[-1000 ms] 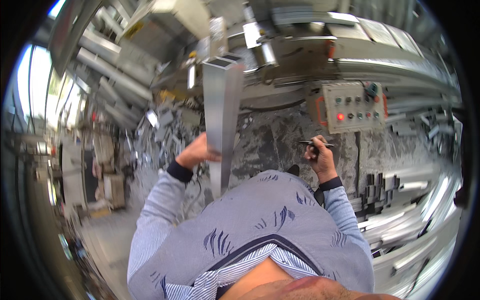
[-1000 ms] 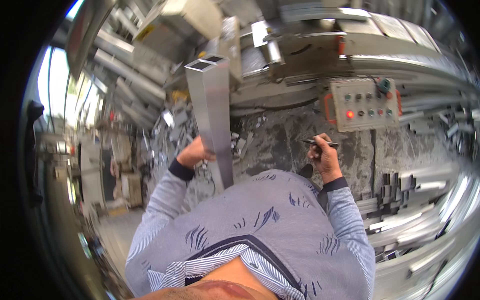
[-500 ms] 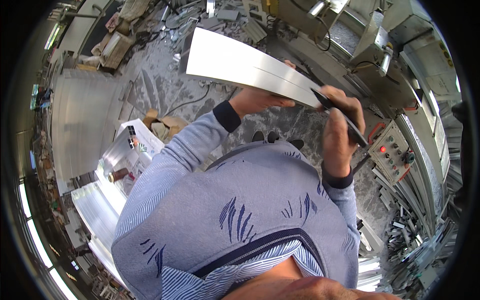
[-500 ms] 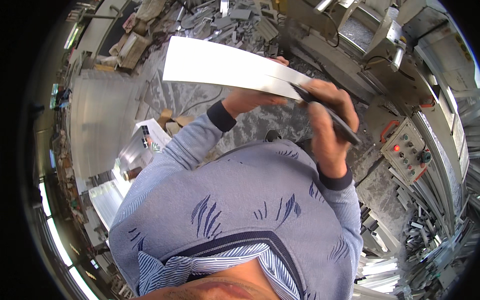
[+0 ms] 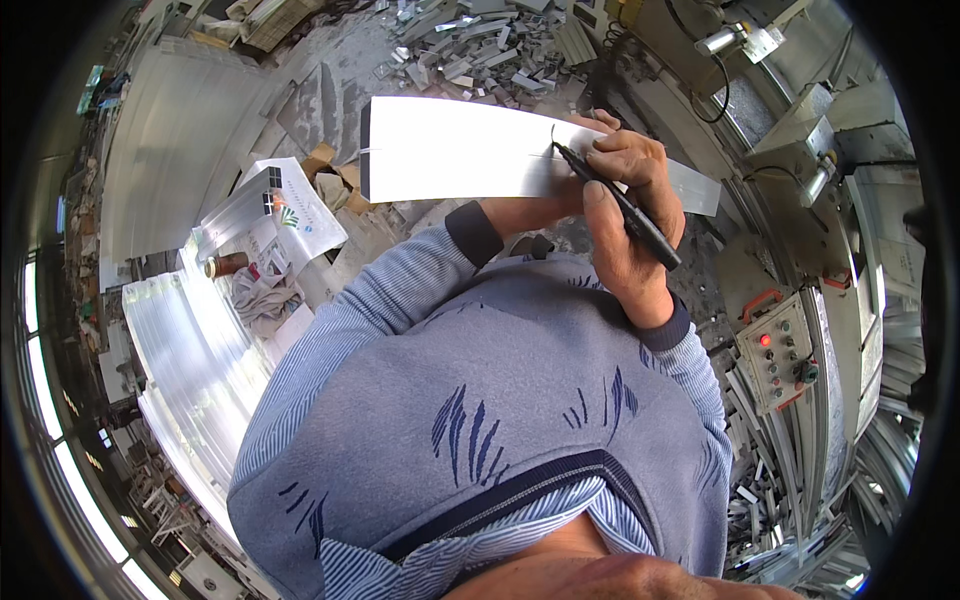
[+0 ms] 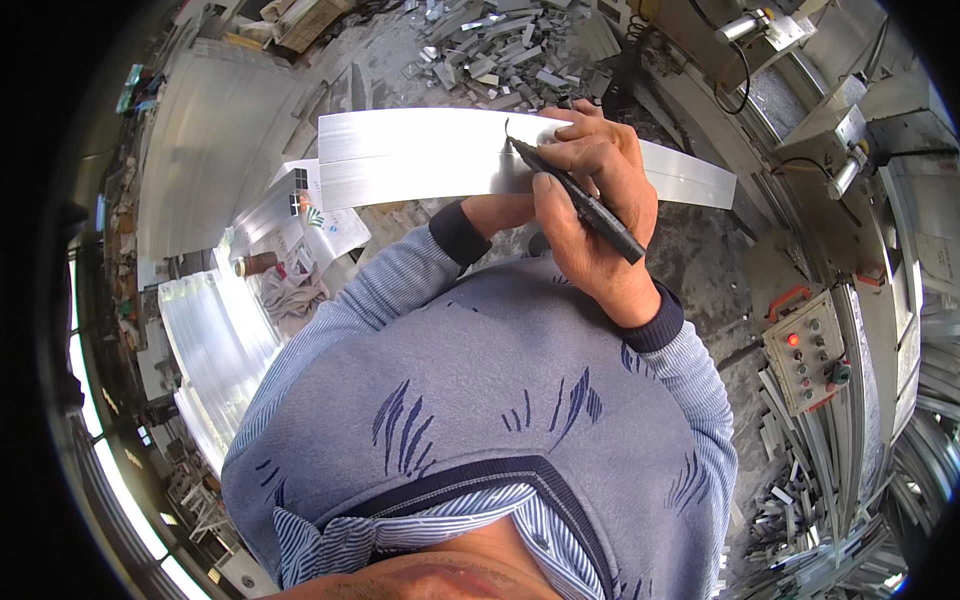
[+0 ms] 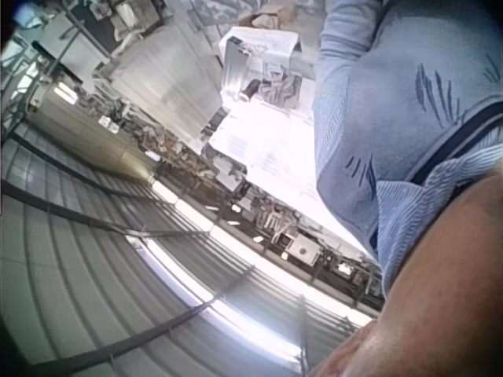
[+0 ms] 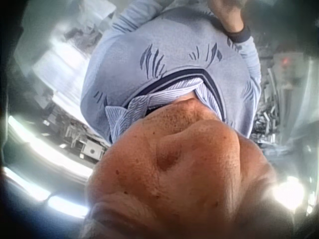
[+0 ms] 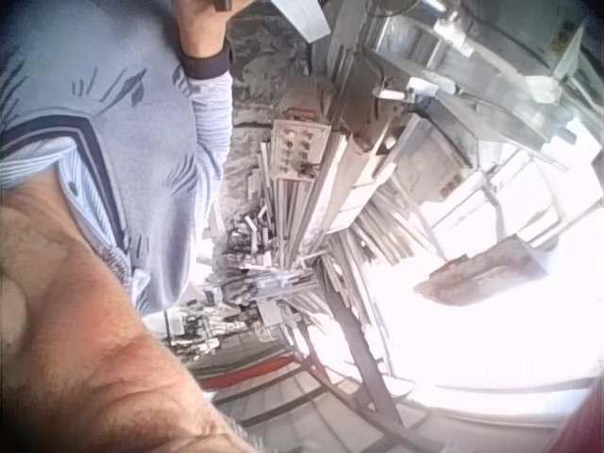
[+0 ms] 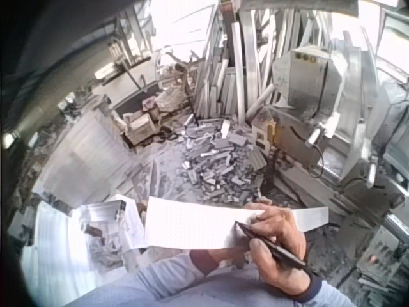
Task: The person operates a metal cutting saw to cut aluminum profiles to length, then marks each cut piece with a marker and stacks them on a nearby table. The person repeats this cycle multiple times, handling the profiles by hand and using the saw's control panel to initiate cuts.
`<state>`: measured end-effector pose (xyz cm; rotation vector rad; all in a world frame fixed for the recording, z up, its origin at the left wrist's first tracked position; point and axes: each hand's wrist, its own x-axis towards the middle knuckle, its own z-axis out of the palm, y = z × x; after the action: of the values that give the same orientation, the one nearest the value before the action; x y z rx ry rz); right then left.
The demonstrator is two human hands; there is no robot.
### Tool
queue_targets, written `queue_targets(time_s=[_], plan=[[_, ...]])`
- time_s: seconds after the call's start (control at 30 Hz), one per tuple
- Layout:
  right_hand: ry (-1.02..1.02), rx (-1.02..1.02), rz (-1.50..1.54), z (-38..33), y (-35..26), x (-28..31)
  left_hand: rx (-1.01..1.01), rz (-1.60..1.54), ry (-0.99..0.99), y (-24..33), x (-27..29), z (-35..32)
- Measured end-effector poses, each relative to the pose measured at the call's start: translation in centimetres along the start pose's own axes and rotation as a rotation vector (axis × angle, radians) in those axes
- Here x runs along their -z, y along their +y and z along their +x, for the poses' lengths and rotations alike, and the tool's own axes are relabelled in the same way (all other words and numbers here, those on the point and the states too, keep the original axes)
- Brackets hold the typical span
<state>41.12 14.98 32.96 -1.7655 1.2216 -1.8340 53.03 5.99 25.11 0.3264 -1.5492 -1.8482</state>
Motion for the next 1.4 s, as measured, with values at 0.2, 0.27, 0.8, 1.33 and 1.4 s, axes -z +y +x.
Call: queue_targets(time_s=[0.2,0.27,0.8,1.33,1.4], plan=[[-0.04,-0.023,0.113,-0.4,0.5,1.8,0.014,0.259,-0.019,-0.7,-0.3,0.0],[0.003,-0.11,0.098,-0.6,0.4,2.4,-0.002,0.201,-0.004,-1.0,-0.8,0.0],[-0.041,-0.272,0.249,-1.3,1.0,6.4,-0.192,0.494,0.125,-1.5,-3.9,0.4],[-0.049,-0.264,0.255,-3.0,1.1,6.5,-0.205,0.733,0.096,-2.1,-3.7,-0.8],[-0.012,-0.33,0.286,-3.2,1.3,6.4,-0.182,0.786,0.094,-2.1,-3.6,-0.9]])
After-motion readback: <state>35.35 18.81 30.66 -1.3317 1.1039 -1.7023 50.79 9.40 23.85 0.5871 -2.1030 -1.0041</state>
